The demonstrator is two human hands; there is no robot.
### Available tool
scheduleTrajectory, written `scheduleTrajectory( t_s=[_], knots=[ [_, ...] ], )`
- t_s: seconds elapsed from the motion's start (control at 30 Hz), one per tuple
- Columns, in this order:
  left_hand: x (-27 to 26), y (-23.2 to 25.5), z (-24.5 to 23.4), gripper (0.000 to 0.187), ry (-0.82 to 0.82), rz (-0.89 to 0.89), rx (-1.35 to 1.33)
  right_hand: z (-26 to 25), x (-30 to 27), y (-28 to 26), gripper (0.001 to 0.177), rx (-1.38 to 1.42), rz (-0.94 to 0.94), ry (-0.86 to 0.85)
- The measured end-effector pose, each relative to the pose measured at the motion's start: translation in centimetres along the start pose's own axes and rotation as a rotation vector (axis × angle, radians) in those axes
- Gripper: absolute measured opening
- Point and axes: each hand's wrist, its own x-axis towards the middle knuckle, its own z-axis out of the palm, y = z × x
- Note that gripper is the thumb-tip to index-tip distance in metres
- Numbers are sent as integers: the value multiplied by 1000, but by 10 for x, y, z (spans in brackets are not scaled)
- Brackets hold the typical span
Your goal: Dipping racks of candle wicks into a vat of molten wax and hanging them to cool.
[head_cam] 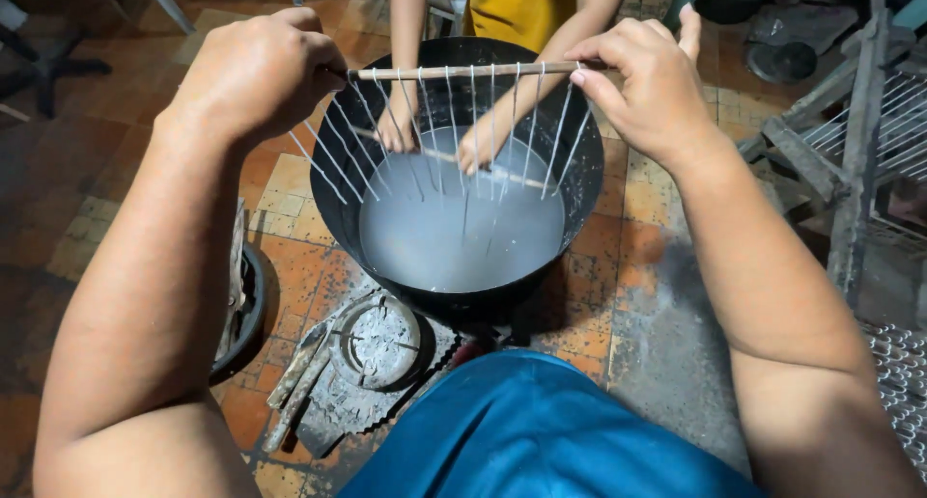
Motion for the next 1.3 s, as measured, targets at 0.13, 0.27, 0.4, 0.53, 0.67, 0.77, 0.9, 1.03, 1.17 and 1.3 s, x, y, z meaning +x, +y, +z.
scheduleTrajectory(
  t_s=[0.13, 0.27, 0.4, 0.53, 0.67, 0.77, 0.9, 1.03, 1.17, 1.3],
  knots=[
    [-2, 2, -6, 18, -3, 3, -4, -3, 0, -1, 12, -7, -19, 13],
    [-2, 3, -9, 20, -36, -18, -3, -4, -1, -9, 13, 81, 25, -7],
    [0, 13, -29, 46, -95, -97, -116, 3, -3, -11, 8, 83, 6, 29],
    [35, 68, -22, 37, 231, 15, -217, 9, -4, -17, 7, 111, 5, 31],
    [85, 125, 8, 19, 355, 108, -270, 10, -4, -18, 7, 95, 12, 59],
    [98, 142, 18, 23, 275, 90, -288, 7, -5, -20, 6, 97, 21, 72],
    [100, 147, 18, 23, 283, 99, -323, 4, -4, -24, 8, 93, 15, 64],
    [99, 138, 16, 22, 274, 104, -324, 4, -2, -25, 6, 96, 4, 68],
    [93, 120, 12, 23, 206, 91, -286, 6, -2, -19, 6, 95, -1, 52],
    [96, 116, 25, 14, 233, 132, -275, 15, -1, -9, 8, 53, -59, 78]
  ],
)
